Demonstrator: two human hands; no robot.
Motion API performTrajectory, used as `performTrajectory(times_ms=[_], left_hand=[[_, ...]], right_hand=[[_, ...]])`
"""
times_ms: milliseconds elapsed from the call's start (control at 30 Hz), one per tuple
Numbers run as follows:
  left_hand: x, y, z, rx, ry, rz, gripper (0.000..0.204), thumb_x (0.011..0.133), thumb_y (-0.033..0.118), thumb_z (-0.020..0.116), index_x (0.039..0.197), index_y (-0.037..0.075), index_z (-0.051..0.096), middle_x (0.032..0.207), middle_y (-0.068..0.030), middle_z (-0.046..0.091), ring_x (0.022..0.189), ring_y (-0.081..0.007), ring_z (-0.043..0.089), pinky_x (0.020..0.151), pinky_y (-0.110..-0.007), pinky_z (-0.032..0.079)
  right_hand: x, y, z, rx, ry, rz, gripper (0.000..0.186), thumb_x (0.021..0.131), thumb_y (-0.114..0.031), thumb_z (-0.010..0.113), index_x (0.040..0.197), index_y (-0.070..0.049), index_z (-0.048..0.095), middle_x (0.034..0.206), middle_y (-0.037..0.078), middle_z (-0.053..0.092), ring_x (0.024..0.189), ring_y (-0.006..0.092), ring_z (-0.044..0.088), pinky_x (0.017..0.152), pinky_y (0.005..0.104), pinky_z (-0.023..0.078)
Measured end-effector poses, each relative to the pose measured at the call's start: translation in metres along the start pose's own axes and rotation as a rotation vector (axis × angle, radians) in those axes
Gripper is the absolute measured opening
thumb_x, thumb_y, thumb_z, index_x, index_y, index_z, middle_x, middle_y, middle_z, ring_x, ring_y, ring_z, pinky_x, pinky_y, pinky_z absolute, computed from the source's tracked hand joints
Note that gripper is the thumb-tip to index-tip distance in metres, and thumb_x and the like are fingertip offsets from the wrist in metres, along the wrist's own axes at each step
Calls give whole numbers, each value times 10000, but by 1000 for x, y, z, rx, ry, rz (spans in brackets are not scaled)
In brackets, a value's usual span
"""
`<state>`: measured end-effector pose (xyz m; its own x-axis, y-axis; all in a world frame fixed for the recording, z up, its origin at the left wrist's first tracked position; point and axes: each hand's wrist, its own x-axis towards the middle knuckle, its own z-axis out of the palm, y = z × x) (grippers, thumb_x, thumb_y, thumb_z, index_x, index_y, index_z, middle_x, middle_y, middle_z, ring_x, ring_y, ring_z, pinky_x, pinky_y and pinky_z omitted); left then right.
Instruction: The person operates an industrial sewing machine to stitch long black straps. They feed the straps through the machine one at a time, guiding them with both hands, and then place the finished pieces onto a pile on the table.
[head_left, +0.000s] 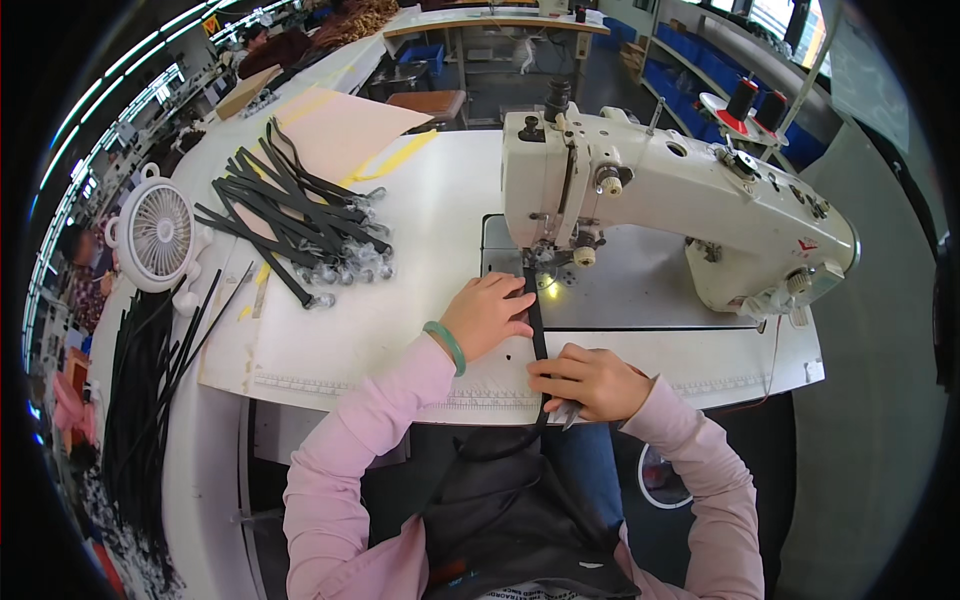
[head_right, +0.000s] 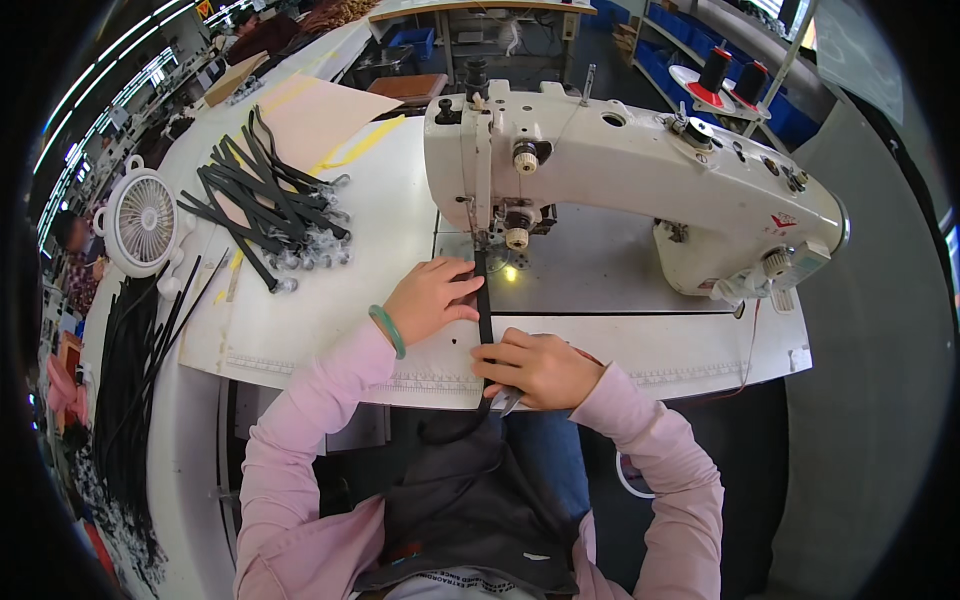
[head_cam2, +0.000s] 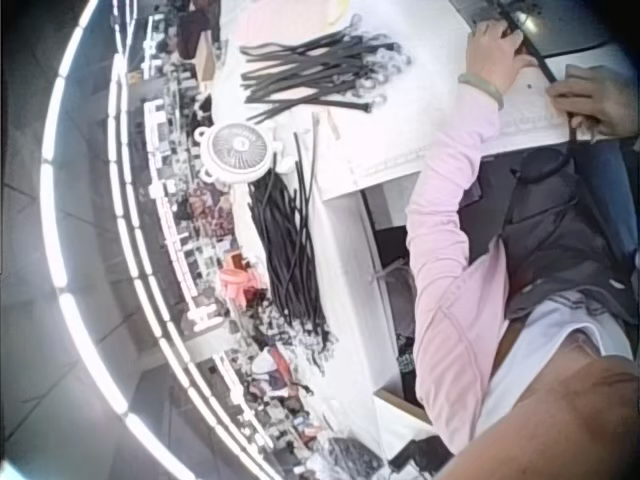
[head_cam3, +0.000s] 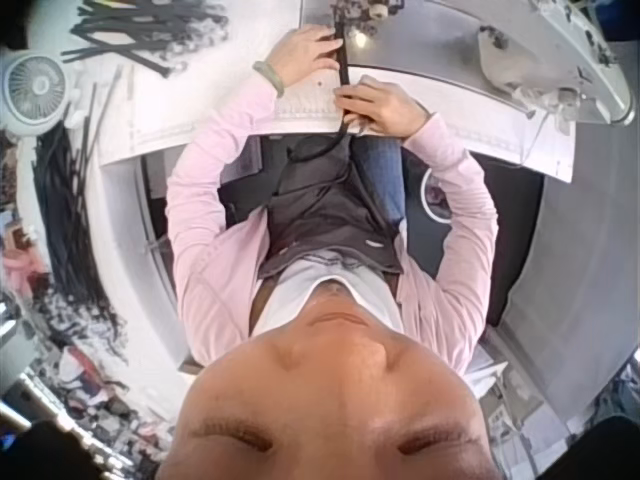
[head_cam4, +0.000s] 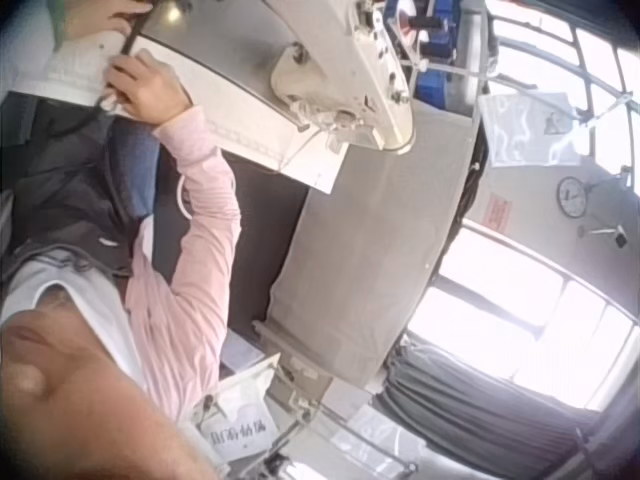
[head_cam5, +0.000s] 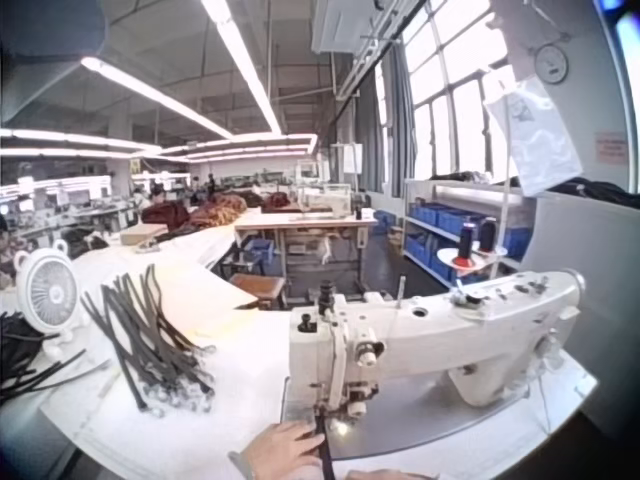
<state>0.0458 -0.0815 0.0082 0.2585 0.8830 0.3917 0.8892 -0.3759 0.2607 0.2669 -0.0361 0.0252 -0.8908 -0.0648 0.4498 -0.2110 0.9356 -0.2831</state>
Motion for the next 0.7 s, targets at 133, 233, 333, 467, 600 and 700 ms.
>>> performTrajectory(times_ms=[133,233,333,467,600,700], left_hand=[[4,-13,5,-31,52,60,403,688,316,679,986,46,638,1079,-107,560,1029,-260,498,861,-370,414],[2,-13,7,-68,92,89,405,665,283,704,980,37,641,1082,-116,564,1004,-276,516,849,-371,430],[1,-12,6,-67,107,123,364,664,250,708,949,32,647,1061,-111,574,981,-269,530,821,-358,450],[0,-9,4,-71,134,164,281,674,208,702,880,22,658,975,-91,612,917,-241,566,763,-318,482],[0,-5,2,-55,142,200,220,681,177,697,832,20,663,883,-66,642,856,-211,591,722,-292,496],[1,-5,2,-61,178,235,154,674,156,680,787,53,659,829,-30,636,835,-169,576,690,-269,496]], right_hand=[[1,0,1,-12,26,-10,312,700,-189,698,966,-57,603,1046,62,582,725,207,532,574,302,480],[0,0,0,-4,18,-9,312,698,-186,701,967,-61,606,1055,63,582,717,206,532,565,300,481],[0,0,1,5,20,-13,306,702,-185,697,967,-62,606,1057,63,582,718,205,534,559,302,483],[0,-2,-1,3,-1,-1,298,707,-184,694,965,-62,607,1056,66,582,721,206,536,562,304,486],[0,-1,1,10,10,-15,296,708,-185,694,962,-61,606,1055,73,581,715,208,537,567,305,487],[0,-1,0,9,15,-29,295,716,-190,688,966,-61,600,1052,74,576,723,206,537,574,303,486]])
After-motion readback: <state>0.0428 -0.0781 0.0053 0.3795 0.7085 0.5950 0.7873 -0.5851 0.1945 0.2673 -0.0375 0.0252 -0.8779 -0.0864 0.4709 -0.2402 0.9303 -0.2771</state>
